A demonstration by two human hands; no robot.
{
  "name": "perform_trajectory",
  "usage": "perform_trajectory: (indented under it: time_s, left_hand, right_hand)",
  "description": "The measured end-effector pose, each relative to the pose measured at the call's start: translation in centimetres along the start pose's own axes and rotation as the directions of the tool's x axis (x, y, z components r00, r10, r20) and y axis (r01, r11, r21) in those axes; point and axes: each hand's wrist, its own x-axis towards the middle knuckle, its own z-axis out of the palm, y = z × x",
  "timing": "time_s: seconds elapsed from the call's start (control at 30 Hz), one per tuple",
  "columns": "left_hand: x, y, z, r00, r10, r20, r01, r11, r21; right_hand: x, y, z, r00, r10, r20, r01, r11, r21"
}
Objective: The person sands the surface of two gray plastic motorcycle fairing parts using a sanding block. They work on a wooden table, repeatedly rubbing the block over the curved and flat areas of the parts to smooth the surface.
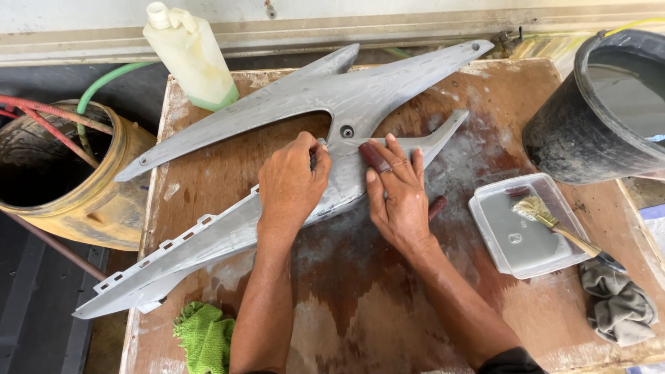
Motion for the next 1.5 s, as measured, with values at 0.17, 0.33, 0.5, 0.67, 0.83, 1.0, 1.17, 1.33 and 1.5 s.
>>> perform_trajectory:
  time_s: [0.17,0.33,0.5,0.67,0.83,1.0,1.17,1.33,1.5]
  left_hand:
    - [0.0,0.0,0.0,1.000,-0.002,0.003,0.002,1.000,-0.007]
    - [0.0,0.0,-0.1,1.000,-0.016,0.006,0.016,1.000,-0.012]
    - [0.1,0.4,-0.3,0.997,-0.055,0.051,0.053,0.998,0.032]
    - [0.1,0.6,-0.5,0.998,-0.046,0.042,0.045,0.999,0.012]
    - [0.0,0.4,-0.2,0.999,-0.034,0.025,0.033,0.999,0.016]
    - [0.1,0.3,-0.3,1.000,-0.025,0.004,0.025,1.000,0.013]
    - [0.2,0.4,-0.2,0.998,0.027,-0.054,-0.027,1.000,0.002]
    - [0.5,0.7,-0.6,0.987,0.121,-0.110,-0.122,0.993,0.000]
    - [0.1,1.2,-1.2,0.989,0.118,-0.085,-0.115,0.993,0.039]
  right_hand:
    - [-0.3,2.8,-0.7,0.990,0.120,-0.073,-0.126,0.988,-0.091]
    - [-0.2,2.8,-0.1,0.986,0.126,-0.108,-0.140,0.980,-0.141]
    - [1.7,-1.3,-0.3,0.992,0.112,-0.063,-0.114,0.993,-0.033]
    - [-0.8,6.1,-0.3,0.978,0.185,-0.094,-0.196,0.971,-0.137]
    - [-0.6,5.8,-2.7,0.946,0.287,-0.151,-0.299,0.952,-0.066]
    - [-2.8,5.1,-0.4,0.999,-0.002,-0.043,-0.001,0.997,-0.075]
    - [-2.1,5.5,-1.1,0.991,0.068,-0.116,-0.074,0.996,-0.049]
    - [-2.5,5.5,-0.5,0.989,0.022,-0.150,-0.026,0.999,-0.025]
    - [-1.8,6.2,-0.5,0.992,0.006,-0.124,-0.013,0.999,-0.049]
